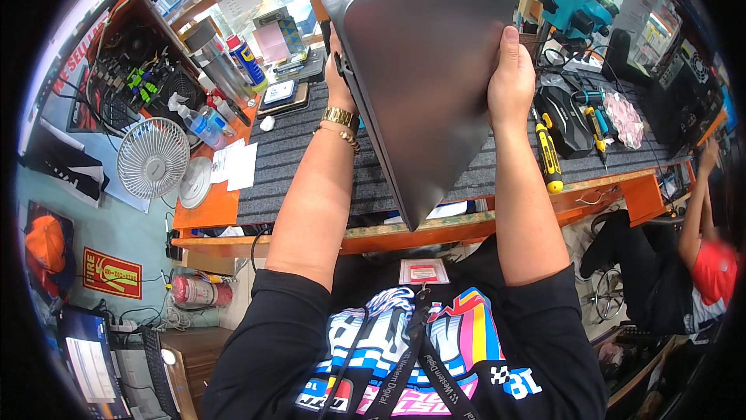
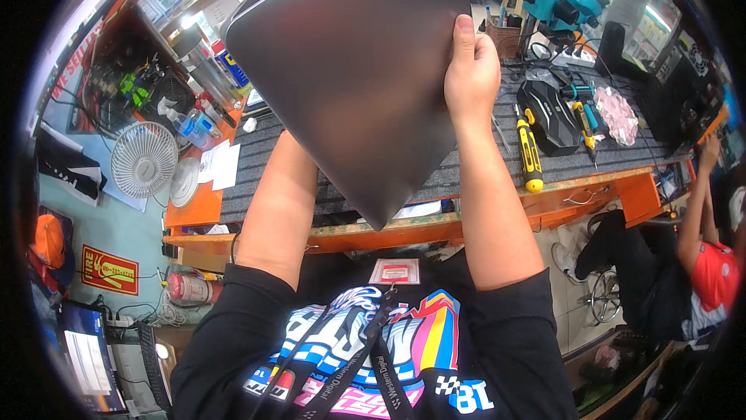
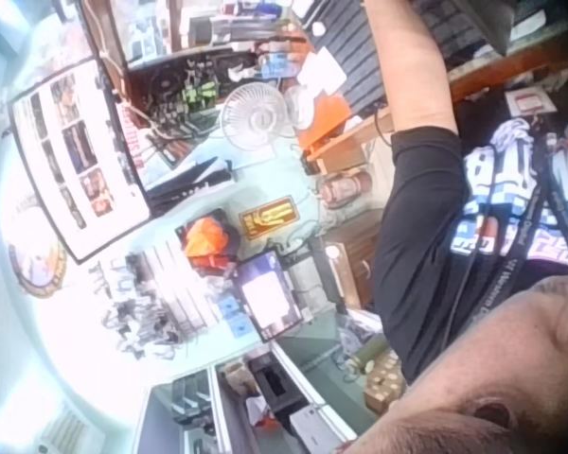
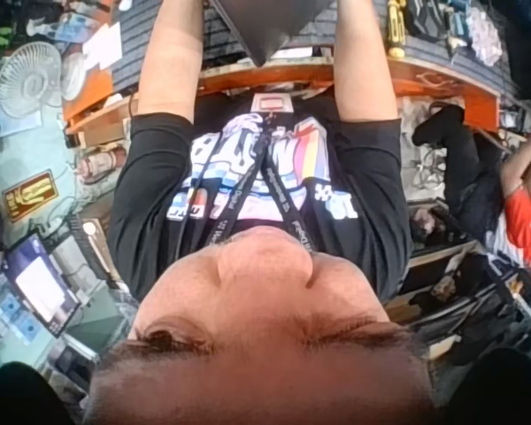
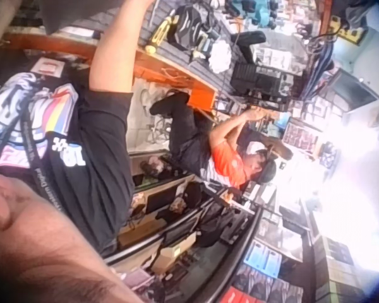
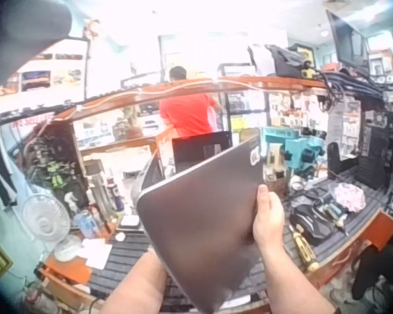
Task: The person opens the casing of a laptop using a small tool, removes the back cover, and uses a screwdriver to work on internal components before closing the laptop and powering it on.
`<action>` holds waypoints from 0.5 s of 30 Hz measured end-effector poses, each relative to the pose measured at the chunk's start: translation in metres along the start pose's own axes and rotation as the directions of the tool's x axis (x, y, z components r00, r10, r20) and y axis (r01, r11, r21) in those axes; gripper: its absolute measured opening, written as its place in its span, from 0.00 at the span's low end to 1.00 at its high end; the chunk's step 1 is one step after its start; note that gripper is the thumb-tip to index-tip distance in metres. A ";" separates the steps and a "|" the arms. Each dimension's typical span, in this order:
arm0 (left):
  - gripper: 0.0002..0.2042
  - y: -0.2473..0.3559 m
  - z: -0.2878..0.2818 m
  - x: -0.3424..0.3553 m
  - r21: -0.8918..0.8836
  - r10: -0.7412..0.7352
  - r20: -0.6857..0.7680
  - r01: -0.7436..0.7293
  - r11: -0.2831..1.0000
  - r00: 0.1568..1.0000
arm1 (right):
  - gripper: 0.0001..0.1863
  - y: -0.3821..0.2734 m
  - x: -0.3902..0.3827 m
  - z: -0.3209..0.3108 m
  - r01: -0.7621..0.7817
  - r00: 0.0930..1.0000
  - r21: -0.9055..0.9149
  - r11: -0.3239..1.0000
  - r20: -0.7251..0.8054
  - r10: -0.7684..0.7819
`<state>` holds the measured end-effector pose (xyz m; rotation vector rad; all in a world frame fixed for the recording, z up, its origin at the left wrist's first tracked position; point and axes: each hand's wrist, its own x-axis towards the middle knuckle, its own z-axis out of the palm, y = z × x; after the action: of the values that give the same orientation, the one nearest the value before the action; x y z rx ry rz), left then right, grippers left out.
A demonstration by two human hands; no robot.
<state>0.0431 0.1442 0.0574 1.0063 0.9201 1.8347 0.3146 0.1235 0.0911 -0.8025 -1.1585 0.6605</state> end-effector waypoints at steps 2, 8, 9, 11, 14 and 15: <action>0.32 0.014 0.009 -0.009 -0.001 -0.032 -0.022 0.032 0.999 0.999 | 0.29 -0.001 -0.002 0.000 0.023 1.000 0.023 0.999 0.000 -0.023; 0.34 0.029 0.025 -0.021 0.052 -0.018 -0.047 0.020 0.998 0.999 | 0.29 -0.019 -0.012 -0.002 0.074 0.995 -0.103 0.992 -0.059 -0.080; 0.34 0.031 0.027 -0.021 0.053 -0.019 -0.046 0.021 0.998 0.999 | 0.29 -0.023 -0.013 -0.002 0.073 0.995 -0.102 0.992 -0.060 -0.079; 0.34 0.036 0.031 -0.024 -0.051 -0.069 -0.045 0.067 0.996 0.997 | 0.29 -0.029 -0.014 -0.003 0.145 0.983 -0.135 0.980 -0.088 -0.158; 0.34 0.029 0.024 -0.020 0.030 -0.024 -0.019 0.024 0.999 1.000 | 0.27 -0.034 -0.013 -0.003 0.177 0.976 -0.145 0.973 -0.098 -0.192; 0.34 0.025 0.022 -0.017 0.031 -0.023 -0.021 0.024 0.999 1.000 | 0.27 -0.037 -0.013 -0.002 0.176 0.977 -0.143 0.974 -0.097 -0.191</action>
<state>0.0604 0.1231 0.0832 0.9932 0.9723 1.8194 0.3149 0.0919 0.1142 -0.8228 -1.1684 0.3834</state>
